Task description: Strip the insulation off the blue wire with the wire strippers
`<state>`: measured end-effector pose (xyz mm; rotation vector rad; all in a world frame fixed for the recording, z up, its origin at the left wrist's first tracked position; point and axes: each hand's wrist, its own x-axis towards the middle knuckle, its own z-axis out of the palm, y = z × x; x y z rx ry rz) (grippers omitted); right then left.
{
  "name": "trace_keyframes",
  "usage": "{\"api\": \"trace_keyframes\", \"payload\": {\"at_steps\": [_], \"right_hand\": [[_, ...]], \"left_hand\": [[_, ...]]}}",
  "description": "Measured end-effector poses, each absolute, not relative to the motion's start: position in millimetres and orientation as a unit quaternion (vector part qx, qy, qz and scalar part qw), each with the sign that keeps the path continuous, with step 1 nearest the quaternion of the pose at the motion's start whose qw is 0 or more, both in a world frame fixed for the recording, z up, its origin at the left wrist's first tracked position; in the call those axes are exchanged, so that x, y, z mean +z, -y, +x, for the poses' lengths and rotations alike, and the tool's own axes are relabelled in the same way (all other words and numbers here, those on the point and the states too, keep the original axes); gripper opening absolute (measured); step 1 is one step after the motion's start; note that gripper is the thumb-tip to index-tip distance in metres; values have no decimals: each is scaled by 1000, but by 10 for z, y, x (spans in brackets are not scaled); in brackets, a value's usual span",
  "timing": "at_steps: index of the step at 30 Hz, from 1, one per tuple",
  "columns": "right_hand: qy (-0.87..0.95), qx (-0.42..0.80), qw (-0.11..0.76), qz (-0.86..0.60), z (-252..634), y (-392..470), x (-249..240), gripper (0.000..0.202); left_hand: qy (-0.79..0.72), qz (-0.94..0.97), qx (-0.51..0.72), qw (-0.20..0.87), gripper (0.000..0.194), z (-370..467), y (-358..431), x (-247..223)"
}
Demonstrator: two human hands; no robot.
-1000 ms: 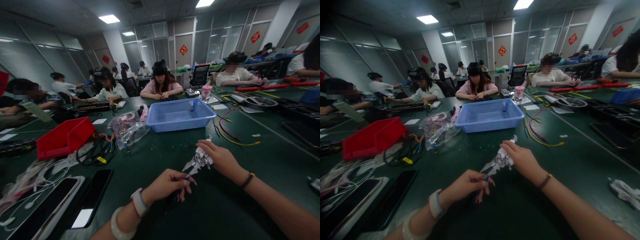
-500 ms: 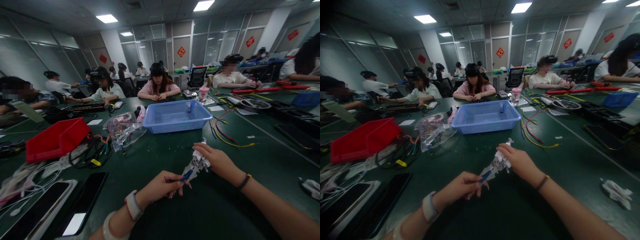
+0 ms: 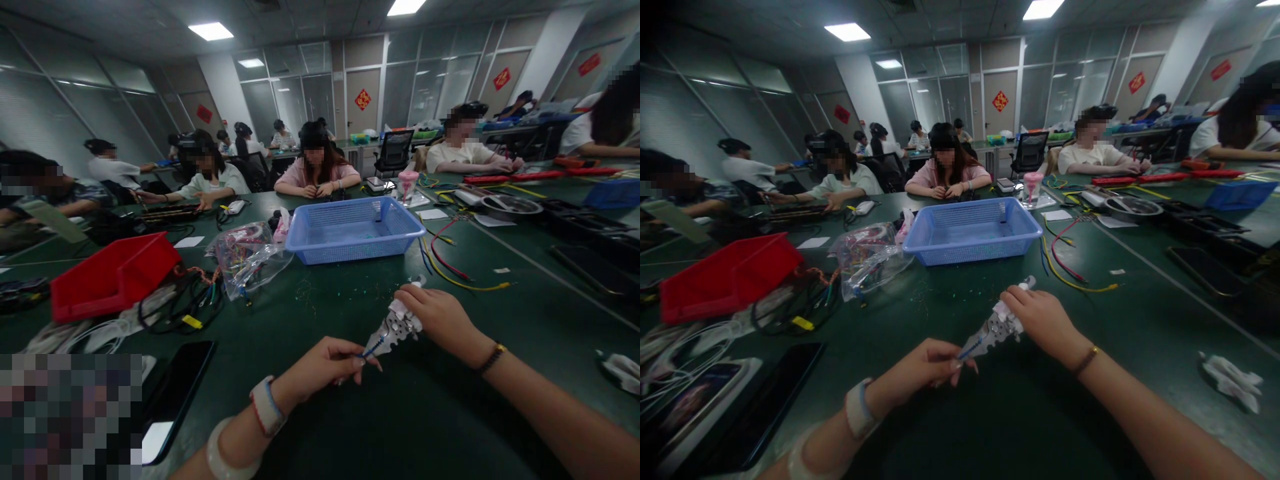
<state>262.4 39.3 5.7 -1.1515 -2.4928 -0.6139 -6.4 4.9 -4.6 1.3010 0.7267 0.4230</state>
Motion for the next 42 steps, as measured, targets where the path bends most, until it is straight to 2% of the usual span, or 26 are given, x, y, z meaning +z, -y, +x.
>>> {"api": "trace_keyframes", "payload": {"at_steps": [4,9,14,19,24,32,42], "right_hand": [[862,-200,146,-443,2612,-366,39,33],[841,-139,129,-506,2572,-331,9,52],[838,-110,142,-516,2498,-286,-28,65],[846,-111,172,-493,2390,-256,-107,75],[848,-133,178,-482,2331,-255,-158,68],[844,-219,151,-466,2354,-283,-112,41],[840,-230,138,-473,2403,-343,-40,22]], "left_hand": [[-323,548,229,736,37,-50,-49,-67],[-351,496,254,752,33,-4,-29,-85],[-341,440,284,780,36,44,0,-102],[-350,422,296,782,31,58,17,-85],[-348,424,290,784,28,62,25,-89],[-354,441,280,776,27,58,28,-85],[-336,465,258,777,26,45,36,-76]]}}
